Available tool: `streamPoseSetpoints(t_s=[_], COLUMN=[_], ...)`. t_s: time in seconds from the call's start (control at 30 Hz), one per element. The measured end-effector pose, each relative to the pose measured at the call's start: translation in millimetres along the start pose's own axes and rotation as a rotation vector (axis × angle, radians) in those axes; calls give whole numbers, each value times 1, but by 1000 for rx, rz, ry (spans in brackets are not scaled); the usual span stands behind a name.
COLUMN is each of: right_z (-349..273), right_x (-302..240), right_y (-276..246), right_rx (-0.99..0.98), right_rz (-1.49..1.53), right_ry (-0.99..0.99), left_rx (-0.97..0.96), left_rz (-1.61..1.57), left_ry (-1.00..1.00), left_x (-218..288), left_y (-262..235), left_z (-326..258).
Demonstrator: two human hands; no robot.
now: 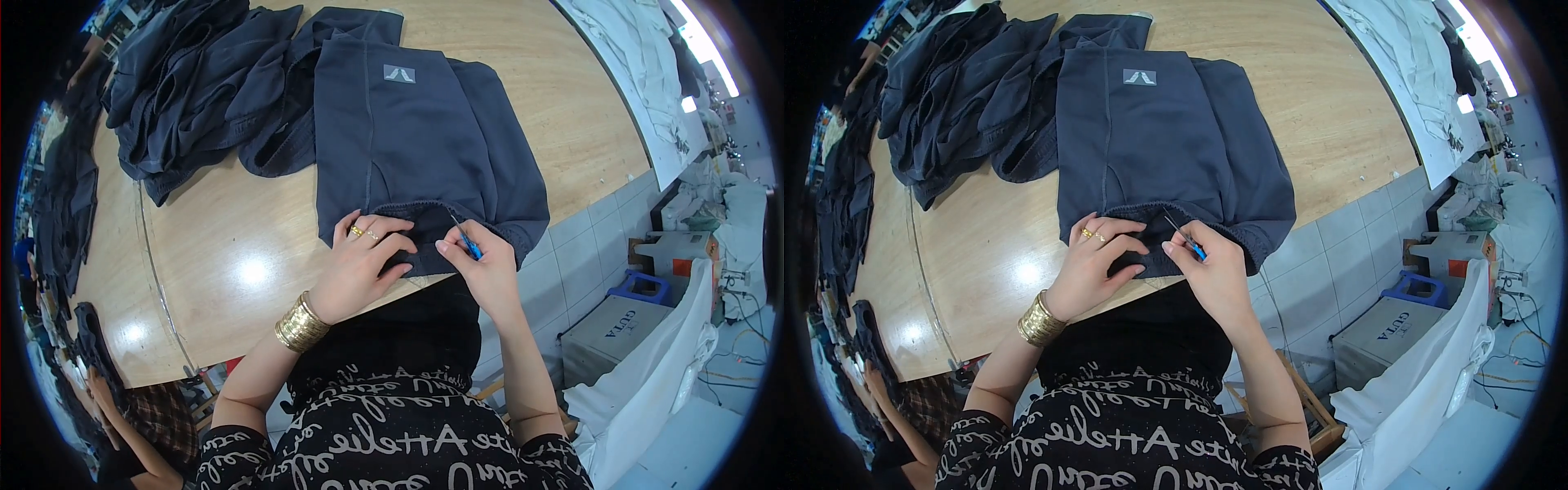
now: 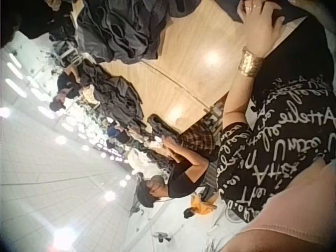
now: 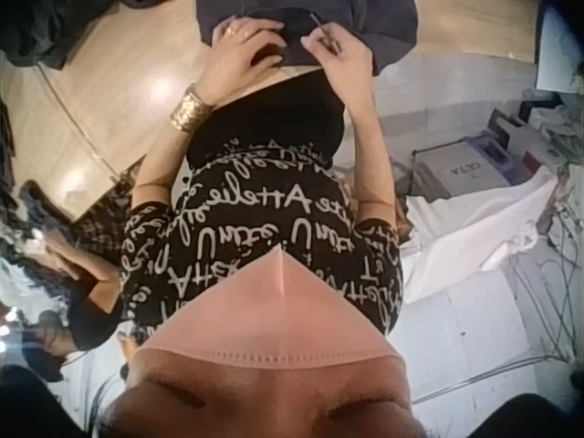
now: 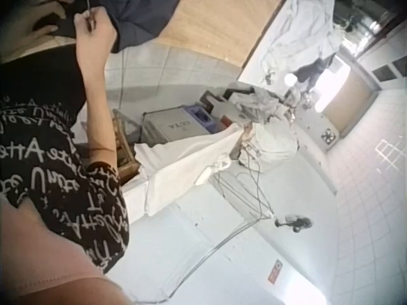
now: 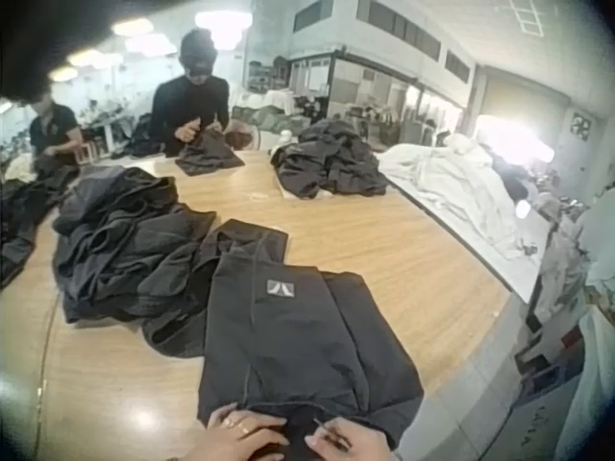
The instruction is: Trimming loose threads from the waistband and seams of gray trousers in a garment factory.
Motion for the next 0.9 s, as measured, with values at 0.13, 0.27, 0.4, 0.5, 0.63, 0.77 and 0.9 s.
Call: streamPoseSetpoints(t_s=[0.13, 0.27, 0.4, 0.5, 0.63, 0.77, 0.9], right_z=[2, 5, 5, -4, -22, -23, -17], right_x=[4, 6, 4, -7, 13, 24, 26], right_y=[-1, -3, -5, -7, 13, 41, 43], right_rx=[29, 76, 152, 331, 175, 145, 201], right_rz=[17, -51, -217, -371, -39, -231, -330], right_ry=[23, -32, -114, -267, -202, -176, -159], left_rx=[-24, -268, -120, -61, -54, -55, -50], left_rz=[55, -55, -107, 52, 20, 42, 66], left_ry=[20, 126, 62, 19, 3, 22, 27], left_x=[8, 14, 2, 1, -1, -2, -6], left_y=[-2, 1, -11, -10, -5, -3, -1], left_z=[2, -7, -6, -1, -1, -1, -3])
Point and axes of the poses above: each hand's wrist, its own z-axis towards the middle knuckle, its own y-axis out of the palm, x = y × z, the point moved 8 cm from there along z, towards the middle knuckle, and after that the axes turned 3 degrees about y, right-handed, at the moved point
